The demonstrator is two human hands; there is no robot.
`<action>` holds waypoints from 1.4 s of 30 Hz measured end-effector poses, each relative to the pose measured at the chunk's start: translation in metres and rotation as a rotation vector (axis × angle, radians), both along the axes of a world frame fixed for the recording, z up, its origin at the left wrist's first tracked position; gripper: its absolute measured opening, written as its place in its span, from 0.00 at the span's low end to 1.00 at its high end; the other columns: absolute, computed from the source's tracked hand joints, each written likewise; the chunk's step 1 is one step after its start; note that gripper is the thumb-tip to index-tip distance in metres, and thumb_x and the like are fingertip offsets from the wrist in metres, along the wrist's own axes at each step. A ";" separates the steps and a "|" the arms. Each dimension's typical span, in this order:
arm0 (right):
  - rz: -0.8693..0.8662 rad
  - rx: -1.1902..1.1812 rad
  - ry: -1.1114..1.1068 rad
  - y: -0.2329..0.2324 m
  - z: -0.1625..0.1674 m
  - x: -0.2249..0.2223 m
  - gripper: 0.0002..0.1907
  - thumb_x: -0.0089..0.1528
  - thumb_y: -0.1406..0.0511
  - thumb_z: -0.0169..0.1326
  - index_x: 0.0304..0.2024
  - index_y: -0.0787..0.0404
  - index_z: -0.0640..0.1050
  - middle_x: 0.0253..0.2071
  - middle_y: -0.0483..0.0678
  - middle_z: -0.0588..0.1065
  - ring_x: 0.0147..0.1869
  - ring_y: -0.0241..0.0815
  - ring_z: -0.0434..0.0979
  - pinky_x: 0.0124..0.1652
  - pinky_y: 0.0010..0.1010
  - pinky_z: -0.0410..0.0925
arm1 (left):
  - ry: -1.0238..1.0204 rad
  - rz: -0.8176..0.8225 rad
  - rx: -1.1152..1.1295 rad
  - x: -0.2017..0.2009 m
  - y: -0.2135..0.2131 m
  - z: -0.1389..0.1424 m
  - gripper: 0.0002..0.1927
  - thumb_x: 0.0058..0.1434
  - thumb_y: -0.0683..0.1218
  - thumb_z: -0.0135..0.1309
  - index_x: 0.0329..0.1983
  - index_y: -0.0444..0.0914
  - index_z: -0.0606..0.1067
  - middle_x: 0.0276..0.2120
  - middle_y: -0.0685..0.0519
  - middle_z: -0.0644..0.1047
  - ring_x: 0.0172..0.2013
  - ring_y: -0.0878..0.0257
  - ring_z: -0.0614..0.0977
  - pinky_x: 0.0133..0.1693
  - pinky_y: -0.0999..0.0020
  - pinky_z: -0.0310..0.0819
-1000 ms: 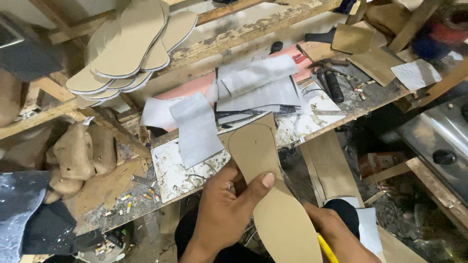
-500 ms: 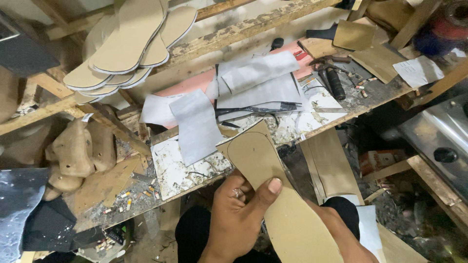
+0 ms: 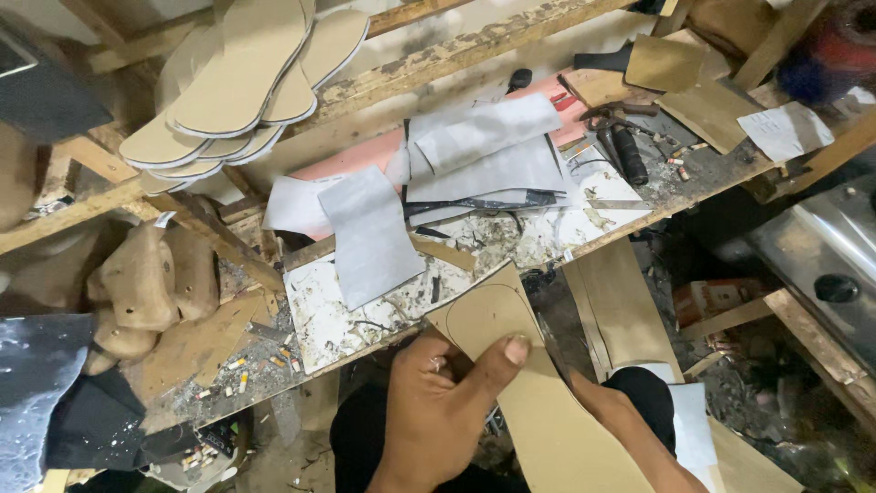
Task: The person cuts out shoe insole shapes from cardboard sheets using scissors, following drawn outlines. They trim the edges of each cut piece, stack finished pieces on the workbench, and cut additional outlines from a new cardboard sheet.
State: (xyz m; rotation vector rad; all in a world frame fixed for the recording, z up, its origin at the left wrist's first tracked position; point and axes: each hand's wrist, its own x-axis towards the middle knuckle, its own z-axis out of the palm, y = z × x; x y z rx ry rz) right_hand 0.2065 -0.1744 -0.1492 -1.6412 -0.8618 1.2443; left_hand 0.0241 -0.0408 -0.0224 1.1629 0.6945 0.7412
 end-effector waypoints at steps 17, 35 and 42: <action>-0.046 0.869 -0.721 -0.006 0.039 -0.024 0.27 0.73 0.59 0.50 0.64 0.73 0.62 0.42 0.67 0.73 0.44 0.54 0.76 0.44 0.38 0.67 | -0.083 0.009 -0.034 0.003 -0.001 -0.001 0.14 0.61 0.44 0.62 0.45 0.29 0.80 0.34 0.50 0.83 0.33 0.68 0.82 0.36 0.71 0.78; 0.065 0.138 -0.237 0.005 0.049 -0.017 0.26 0.60 0.65 0.54 0.61 0.60 0.75 0.39 0.53 0.83 0.38 0.42 0.79 0.40 0.33 0.76 | 0.026 -0.128 -0.051 0.001 0.003 0.005 0.13 0.63 0.45 0.59 0.45 0.31 0.81 0.34 0.53 0.84 0.32 0.70 0.81 0.35 0.72 0.78; 0.033 0.246 -0.194 0.007 0.063 -0.022 0.27 0.56 0.72 0.53 0.60 0.59 0.74 0.44 0.51 0.82 0.45 0.45 0.83 0.46 0.33 0.73 | 0.033 -0.247 0.014 -0.003 0.009 0.009 0.13 0.63 0.46 0.59 0.46 0.32 0.80 0.34 0.54 0.84 0.34 0.71 0.82 0.37 0.72 0.80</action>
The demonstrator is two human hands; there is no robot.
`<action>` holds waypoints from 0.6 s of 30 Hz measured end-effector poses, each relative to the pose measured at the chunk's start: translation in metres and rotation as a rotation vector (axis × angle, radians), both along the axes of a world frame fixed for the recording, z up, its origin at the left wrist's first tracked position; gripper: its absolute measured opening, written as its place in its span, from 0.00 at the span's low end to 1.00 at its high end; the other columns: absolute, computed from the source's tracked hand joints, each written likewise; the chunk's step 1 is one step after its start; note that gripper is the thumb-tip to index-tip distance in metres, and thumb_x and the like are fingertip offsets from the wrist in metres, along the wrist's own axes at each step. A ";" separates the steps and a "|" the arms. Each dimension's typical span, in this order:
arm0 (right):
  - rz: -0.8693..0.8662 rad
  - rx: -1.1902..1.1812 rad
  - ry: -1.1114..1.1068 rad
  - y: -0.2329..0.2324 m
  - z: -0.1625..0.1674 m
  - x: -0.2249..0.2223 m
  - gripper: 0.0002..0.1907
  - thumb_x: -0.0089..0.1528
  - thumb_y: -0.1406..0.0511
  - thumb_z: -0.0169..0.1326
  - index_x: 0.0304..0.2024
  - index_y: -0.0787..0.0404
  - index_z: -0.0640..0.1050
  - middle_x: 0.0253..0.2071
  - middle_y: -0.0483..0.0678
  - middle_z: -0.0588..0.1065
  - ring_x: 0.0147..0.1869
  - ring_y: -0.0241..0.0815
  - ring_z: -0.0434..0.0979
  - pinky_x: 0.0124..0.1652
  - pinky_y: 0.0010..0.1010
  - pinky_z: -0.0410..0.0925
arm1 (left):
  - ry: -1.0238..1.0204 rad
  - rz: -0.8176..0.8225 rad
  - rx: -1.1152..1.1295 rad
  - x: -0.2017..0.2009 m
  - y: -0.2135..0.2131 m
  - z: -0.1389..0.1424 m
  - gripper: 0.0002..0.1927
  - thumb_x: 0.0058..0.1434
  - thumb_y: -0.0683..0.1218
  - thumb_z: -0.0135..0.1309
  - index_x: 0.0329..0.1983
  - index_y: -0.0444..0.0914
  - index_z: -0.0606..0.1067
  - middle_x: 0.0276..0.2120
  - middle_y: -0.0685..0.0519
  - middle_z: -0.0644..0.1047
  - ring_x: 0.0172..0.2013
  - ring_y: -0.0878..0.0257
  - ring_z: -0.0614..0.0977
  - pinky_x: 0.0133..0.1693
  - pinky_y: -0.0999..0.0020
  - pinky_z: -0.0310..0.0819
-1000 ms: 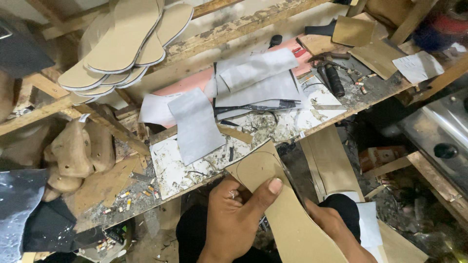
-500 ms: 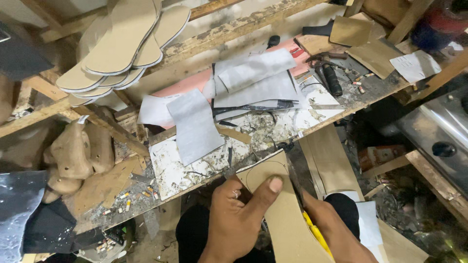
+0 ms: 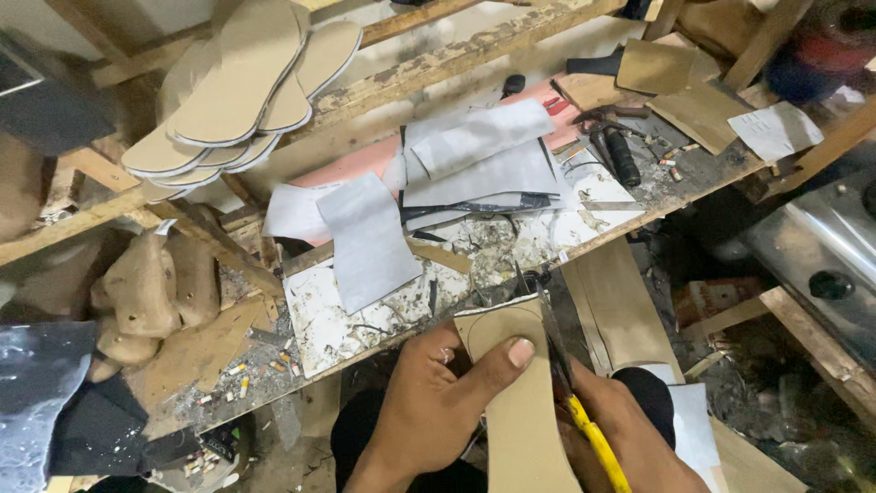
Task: The person cuts out shoe insole shapes from cardboard sheets using scissors, following drawn outlines. They trim the edges of each cut piece, stack finished pieces on the workbench, and cut additional outlines from a new cardboard sheet.
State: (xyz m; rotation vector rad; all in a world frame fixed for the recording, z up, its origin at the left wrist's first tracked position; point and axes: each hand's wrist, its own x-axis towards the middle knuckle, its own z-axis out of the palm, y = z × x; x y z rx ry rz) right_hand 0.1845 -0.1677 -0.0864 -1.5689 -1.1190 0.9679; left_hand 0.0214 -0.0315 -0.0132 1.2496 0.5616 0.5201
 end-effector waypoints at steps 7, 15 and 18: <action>0.043 0.045 -0.027 0.003 0.015 -0.003 0.27 0.58 0.71 0.56 0.61 0.61 0.72 0.50 0.50 0.80 0.52 0.44 0.80 0.51 0.34 0.72 | 0.039 -0.108 0.108 -0.004 0.011 0.002 0.14 0.65 0.49 0.59 0.45 0.32 0.80 0.33 0.53 0.84 0.34 0.71 0.82 0.36 0.72 0.78; -0.018 -0.194 -0.144 0.007 0.028 0.001 0.16 0.59 0.67 0.58 0.49 0.58 0.78 0.35 0.50 0.81 0.34 0.44 0.79 0.37 0.36 0.73 | 0.184 -0.251 0.119 -0.001 0.039 0.009 0.16 0.63 0.51 0.60 0.45 0.34 0.81 0.31 0.55 0.83 0.31 0.71 0.81 0.33 0.73 0.78; -0.016 -0.248 -0.174 0.010 0.035 0.005 0.10 0.59 0.64 0.59 0.42 0.58 0.78 0.29 0.52 0.79 0.30 0.47 0.77 0.33 0.38 0.70 | 0.190 -0.323 0.152 0.001 0.053 0.011 0.17 0.62 0.52 0.60 0.46 0.35 0.81 0.32 0.56 0.83 0.31 0.72 0.81 0.33 0.74 0.78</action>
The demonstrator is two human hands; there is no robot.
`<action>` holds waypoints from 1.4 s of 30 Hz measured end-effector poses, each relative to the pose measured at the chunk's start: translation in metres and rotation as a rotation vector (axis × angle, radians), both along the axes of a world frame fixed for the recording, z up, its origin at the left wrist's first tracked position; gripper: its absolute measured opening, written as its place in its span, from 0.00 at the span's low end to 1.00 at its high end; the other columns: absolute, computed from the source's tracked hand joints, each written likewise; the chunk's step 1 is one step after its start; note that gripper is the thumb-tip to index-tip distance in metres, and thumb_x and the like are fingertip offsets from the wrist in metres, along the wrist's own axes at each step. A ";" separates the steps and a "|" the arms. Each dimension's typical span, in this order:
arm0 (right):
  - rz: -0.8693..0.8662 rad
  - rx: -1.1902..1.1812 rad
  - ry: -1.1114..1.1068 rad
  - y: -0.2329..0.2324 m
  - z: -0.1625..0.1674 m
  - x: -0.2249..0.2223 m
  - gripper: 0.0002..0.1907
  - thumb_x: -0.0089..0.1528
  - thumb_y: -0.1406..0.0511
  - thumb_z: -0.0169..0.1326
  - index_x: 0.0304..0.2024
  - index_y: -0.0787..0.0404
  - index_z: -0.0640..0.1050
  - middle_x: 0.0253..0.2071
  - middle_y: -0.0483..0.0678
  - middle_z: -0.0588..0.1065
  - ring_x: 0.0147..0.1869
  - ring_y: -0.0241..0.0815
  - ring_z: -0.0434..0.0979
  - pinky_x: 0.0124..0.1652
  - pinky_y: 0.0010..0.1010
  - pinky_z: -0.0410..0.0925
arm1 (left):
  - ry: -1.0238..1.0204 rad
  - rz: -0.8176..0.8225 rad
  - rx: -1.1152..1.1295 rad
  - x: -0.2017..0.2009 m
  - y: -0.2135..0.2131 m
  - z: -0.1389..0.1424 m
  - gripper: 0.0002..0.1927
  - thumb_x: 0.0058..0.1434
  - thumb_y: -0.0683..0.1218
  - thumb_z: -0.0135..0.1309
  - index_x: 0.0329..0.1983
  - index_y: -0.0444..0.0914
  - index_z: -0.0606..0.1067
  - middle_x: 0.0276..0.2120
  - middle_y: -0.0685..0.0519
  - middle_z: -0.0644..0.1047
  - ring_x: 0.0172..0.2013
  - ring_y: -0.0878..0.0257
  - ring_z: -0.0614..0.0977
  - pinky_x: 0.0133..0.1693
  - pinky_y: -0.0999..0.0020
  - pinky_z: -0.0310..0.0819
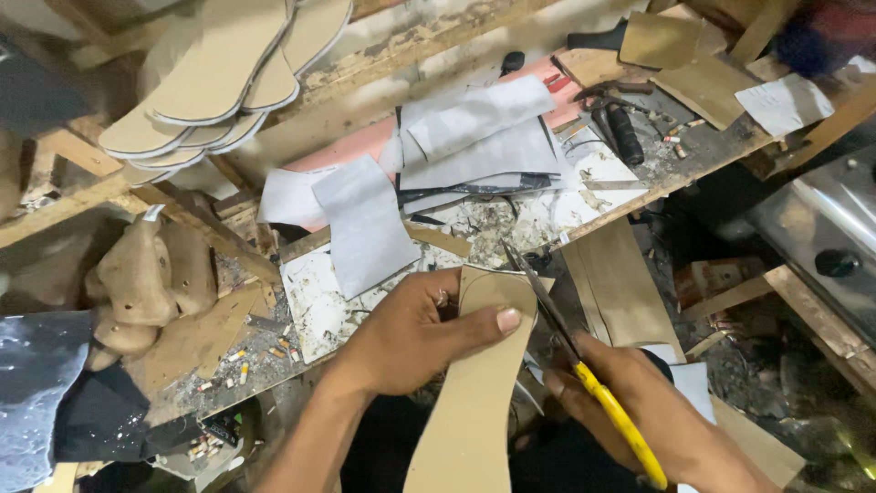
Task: The person cuts out shoe insole shapes from cardboard sheets using scissors, following drawn outlines. They trim the edges of each cut piece, stack finished pieces on the workbench, and cut additional outlines from a new cardboard sheet.
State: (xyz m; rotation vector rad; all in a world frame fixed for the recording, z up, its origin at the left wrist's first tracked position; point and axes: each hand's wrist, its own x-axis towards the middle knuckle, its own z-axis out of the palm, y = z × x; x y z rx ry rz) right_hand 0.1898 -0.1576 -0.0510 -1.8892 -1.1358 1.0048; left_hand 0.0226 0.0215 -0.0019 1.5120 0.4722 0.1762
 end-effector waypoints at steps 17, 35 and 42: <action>0.225 -0.101 -0.403 -0.009 -0.009 0.041 0.13 0.61 0.54 0.59 0.39 0.55 0.77 0.27 0.51 0.76 0.38 0.52 0.77 0.40 0.40 0.68 | 0.188 -0.229 0.225 0.014 0.041 0.019 0.18 0.60 0.56 0.61 0.44 0.39 0.82 0.31 0.58 0.82 0.32 0.73 0.80 0.32 0.72 0.76; -0.023 0.087 -0.177 -0.029 -0.052 0.031 0.11 0.56 0.60 0.61 0.37 0.60 0.78 0.18 0.52 0.74 0.21 0.48 0.72 0.26 0.36 0.67 | 0.054 0.572 0.376 -0.008 0.026 0.011 0.18 0.61 0.45 0.60 0.53 0.37 0.74 0.32 0.51 0.83 0.28 0.69 0.79 0.28 0.72 0.70; -0.141 -0.107 0.232 -0.012 -0.079 -0.020 0.12 0.65 0.60 0.57 0.43 0.62 0.78 0.27 0.51 0.76 0.31 0.41 0.76 0.34 0.35 0.70 | -0.327 0.930 -0.130 -0.006 -0.047 -0.029 0.23 0.55 0.38 0.61 0.54 0.33 0.71 0.39 0.51 0.82 0.38 0.68 0.83 0.41 0.72 0.80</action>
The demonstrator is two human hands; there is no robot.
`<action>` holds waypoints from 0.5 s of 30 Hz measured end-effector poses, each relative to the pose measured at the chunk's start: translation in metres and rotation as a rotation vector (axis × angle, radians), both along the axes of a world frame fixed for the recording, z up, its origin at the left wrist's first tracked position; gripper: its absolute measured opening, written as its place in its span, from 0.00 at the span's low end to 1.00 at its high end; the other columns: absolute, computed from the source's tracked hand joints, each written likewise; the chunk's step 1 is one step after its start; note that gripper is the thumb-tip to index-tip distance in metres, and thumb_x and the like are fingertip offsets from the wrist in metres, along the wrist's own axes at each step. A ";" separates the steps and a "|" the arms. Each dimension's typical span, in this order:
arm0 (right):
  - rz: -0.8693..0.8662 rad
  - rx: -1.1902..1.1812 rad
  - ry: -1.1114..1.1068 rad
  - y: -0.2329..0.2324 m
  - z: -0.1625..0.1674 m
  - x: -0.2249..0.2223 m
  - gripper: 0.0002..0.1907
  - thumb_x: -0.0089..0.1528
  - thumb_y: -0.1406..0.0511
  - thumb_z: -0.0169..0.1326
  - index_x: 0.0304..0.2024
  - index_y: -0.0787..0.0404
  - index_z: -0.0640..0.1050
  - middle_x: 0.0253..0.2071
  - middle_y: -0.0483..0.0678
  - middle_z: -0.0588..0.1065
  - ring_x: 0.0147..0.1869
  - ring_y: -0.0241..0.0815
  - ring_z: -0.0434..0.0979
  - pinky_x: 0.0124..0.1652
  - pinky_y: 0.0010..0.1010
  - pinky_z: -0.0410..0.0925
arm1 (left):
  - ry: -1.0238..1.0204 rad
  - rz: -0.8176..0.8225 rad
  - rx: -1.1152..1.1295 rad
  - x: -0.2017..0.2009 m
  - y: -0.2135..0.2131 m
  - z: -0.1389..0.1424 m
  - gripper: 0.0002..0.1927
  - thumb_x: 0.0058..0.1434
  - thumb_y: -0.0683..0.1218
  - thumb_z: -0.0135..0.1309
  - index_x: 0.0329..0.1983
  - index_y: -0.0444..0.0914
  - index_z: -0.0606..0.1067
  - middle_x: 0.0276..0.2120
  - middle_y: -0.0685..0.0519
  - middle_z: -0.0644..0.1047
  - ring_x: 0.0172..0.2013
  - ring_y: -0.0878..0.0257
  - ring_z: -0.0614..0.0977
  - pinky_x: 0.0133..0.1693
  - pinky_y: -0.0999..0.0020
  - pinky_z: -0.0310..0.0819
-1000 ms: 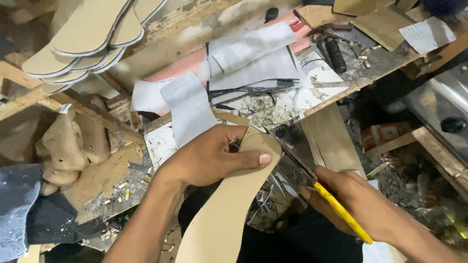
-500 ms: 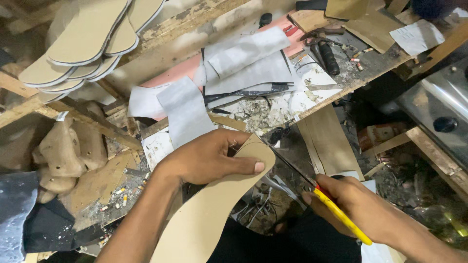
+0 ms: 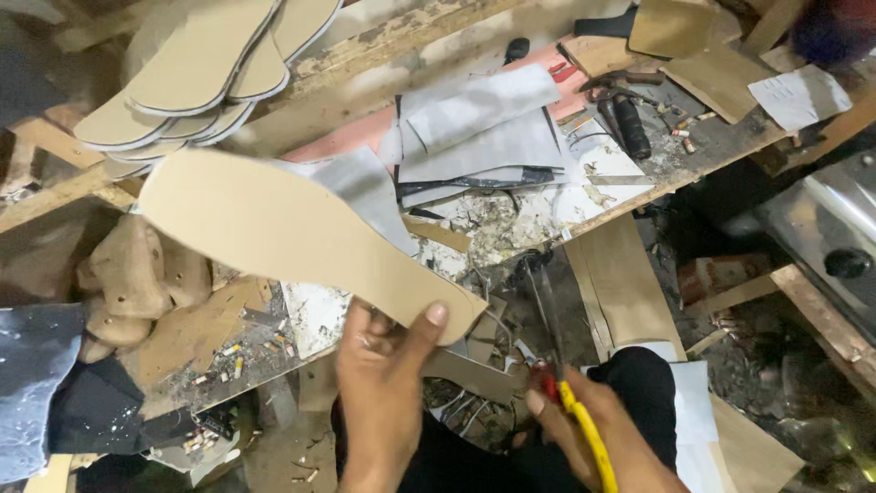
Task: The person cuts out shoe insole shapes from cardboard sheets using scissors, following drawn outlines. They trim the edges of each cut piece, stack finished pieces on the workbench, and cut additional outlines from a new cardboard sheet.
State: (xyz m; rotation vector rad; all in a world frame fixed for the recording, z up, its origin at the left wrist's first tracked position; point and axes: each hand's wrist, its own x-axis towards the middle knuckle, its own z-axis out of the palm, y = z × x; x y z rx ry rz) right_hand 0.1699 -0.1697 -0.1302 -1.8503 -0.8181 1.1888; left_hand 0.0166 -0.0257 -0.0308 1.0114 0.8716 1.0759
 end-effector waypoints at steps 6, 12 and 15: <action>0.120 0.535 0.072 0.008 0.012 -0.029 0.21 0.68 0.67 0.50 0.63 0.66 0.69 0.51 0.55 0.77 0.55 0.42 0.77 0.51 0.34 0.67 | -0.123 0.090 -0.140 0.028 -0.038 -0.023 0.14 0.59 0.39 0.61 0.45 0.33 0.71 0.32 0.50 0.80 0.31 0.66 0.81 0.34 0.71 0.78; -0.018 0.234 0.222 0.013 0.017 -0.033 0.26 0.67 0.69 0.52 0.68 0.57 0.68 0.48 0.55 0.77 0.48 0.42 0.73 0.46 0.37 0.70 | -0.107 0.056 -0.082 0.031 -0.043 -0.023 0.12 0.60 0.39 0.61 0.43 0.29 0.72 0.30 0.47 0.81 0.26 0.65 0.81 0.26 0.70 0.74; -0.012 0.346 0.153 0.015 0.015 -0.033 0.25 0.64 0.69 0.52 0.65 0.59 0.69 0.46 0.51 0.79 0.47 0.37 0.76 0.45 0.32 0.71 | -0.122 0.061 -0.022 0.029 -0.043 -0.026 0.13 0.60 0.39 0.60 0.45 0.30 0.72 0.34 0.48 0.82 0.30 0.67 0.83 0.32 0.71 0.77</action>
